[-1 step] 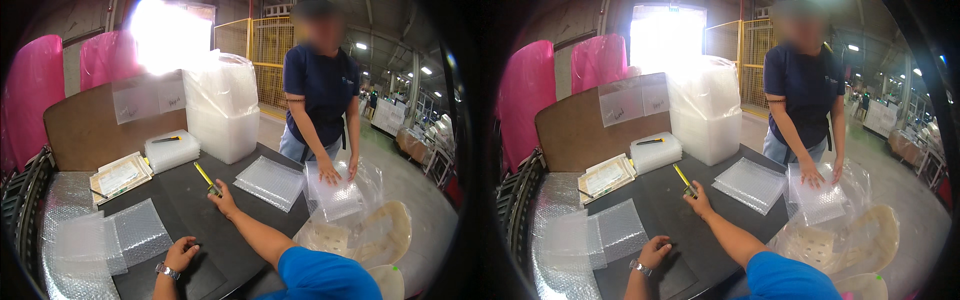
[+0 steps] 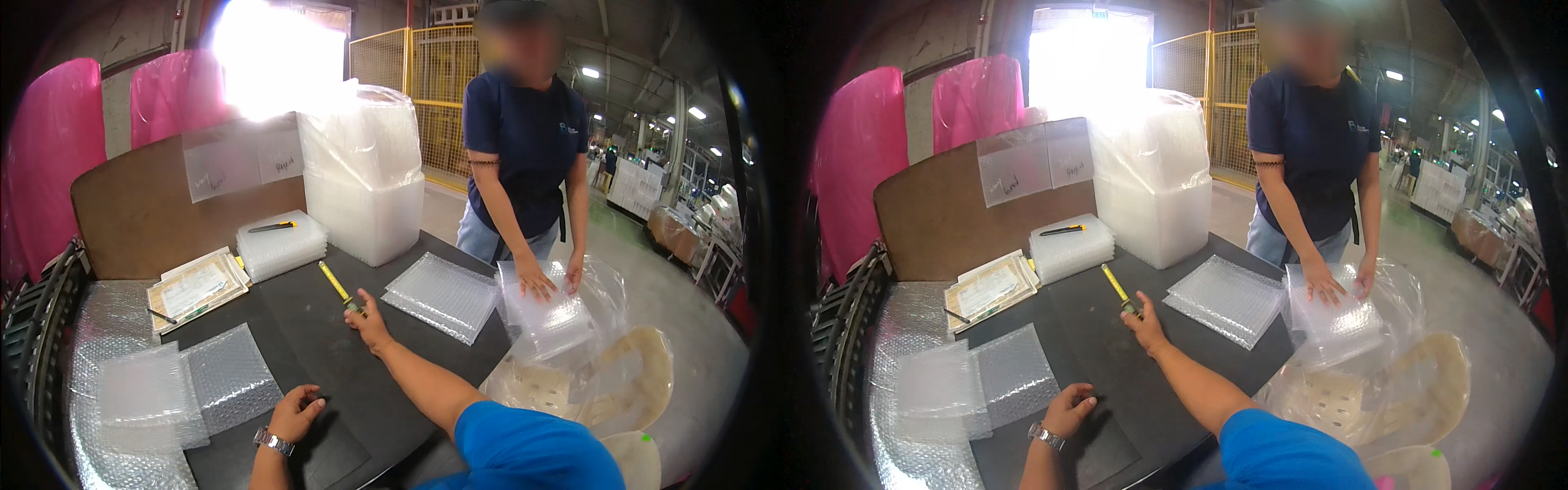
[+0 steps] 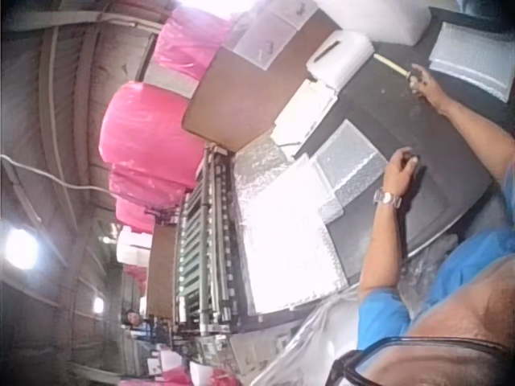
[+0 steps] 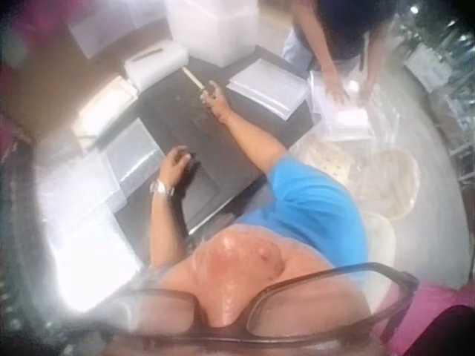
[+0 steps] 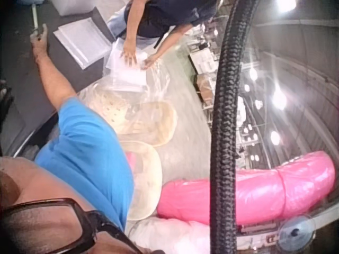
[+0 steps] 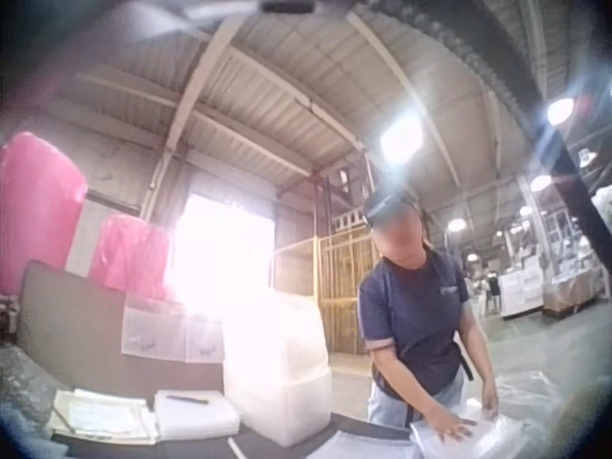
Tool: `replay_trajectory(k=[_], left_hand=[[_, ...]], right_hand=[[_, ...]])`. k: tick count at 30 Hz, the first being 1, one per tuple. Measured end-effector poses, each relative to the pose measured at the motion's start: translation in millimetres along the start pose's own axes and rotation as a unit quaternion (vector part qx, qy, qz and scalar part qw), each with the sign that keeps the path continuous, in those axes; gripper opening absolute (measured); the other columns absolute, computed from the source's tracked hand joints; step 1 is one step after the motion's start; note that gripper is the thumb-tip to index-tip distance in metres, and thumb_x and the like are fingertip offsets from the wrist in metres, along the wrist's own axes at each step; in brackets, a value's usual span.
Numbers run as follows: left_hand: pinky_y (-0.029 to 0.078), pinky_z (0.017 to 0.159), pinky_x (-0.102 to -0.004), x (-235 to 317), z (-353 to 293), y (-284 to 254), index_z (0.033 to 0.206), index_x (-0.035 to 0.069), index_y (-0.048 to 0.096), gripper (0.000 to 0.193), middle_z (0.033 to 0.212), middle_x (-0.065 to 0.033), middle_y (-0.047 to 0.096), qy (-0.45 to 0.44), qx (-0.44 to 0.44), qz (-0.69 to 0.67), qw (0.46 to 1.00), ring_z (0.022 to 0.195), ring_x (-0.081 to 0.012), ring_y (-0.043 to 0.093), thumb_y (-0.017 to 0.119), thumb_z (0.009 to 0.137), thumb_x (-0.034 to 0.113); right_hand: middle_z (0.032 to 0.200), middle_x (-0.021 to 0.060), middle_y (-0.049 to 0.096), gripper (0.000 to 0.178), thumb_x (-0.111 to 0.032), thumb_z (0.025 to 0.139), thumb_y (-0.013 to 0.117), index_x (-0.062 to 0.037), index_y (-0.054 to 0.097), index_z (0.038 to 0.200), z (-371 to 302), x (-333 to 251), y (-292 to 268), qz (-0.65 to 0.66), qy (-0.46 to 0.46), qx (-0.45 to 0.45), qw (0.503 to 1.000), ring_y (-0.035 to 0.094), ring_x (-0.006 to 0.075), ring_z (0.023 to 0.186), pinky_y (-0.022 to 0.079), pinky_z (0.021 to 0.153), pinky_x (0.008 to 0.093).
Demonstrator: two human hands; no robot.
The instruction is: The person stacks sheets of bubble wrap on a table, repeatedly picking up sheets, aligning them, and placing them into a pile. Another person is visible in the background also handling bubble wrap.
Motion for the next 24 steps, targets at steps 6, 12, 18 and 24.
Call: replay_trajectory(k=[6,12,18,24], left_hand=[[0.044,0.074,-0.0261,-1.6,-0.5,-4.6,0.106,0.004,0.054,0.033,0.087,-0.0035,0.059,0.0,0.006,-0.001,1.0,0.08,-0.012,0.055,0.063,0.079,0.02],[0.046,0.063,-0.0251,-8.3,0.5,-4.2,0.107,0.004,0.055,0.035,0.084,-0.0049,0.06,0.025,0.018,-0.006,1.0,0.068,-0.0109,0.055,0.064,0.078,0.021],[0.046,0.064,-0.0256,-4.9,-0.2,-5.1,0.108,0.004,0.055,0.036,0.086,-0.0059,0.06,0.018,0.015,-0.004,1.0,0.069,-0.0119,0.055,0.064,0.078,0.022],[0.046,0.064,-0.0259,-3.0,-0.2,-4.8,0.109,0.004,0.054,0.038,0.086,-0.0062,0.06,0.019,0.011,0.0,1.0,0.069,-0.0122,0.055,0.064,0.078,0.023]], right_hand=[[0.087,0.0067,0.058,0.047,-0.055,0.081,0.048,-0.0112,0.051,0.098,-0.2,-8.6,-18.5,0.323,0.138,-0.049,0.935,0.056,0.0201,0.076,0.047,0.07,0.0361],[0.086,0.0087,0.059,0.042,-0.052,0.082,0.05,-0.0119,0.052,0.096,1.1,-7.3,-20.2,0.324,0.159,-0.028,0.932,0.056,0.0203,0.078,0.047,0.07,0.0369],[0.084,0.0072,0.057,0.029,-0.039,0.084,0.054,-0.0172,0.045,0.101,-1.5,-14.1,-13.7,0.273,0.144,-0.015,0.951,0.056,0.0185,0.077,0.047,0.068,0.0356],[0.085,0.007,0.055,0.031,-0.037,0.084,0.055,-0.0175,0.042,0.106,-2.0,-16.2,-12.8,0.256,0.139,-0.015,0.957,0.055,0.0185,0.076,0.047,0.068,0.0351]])
Point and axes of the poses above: each hand's wrist, its own z-axis towards the middle knuckle, its own y-axis out of the palm, x = y × z, the point moved 2 cm from there along z, towards the middle knuckle
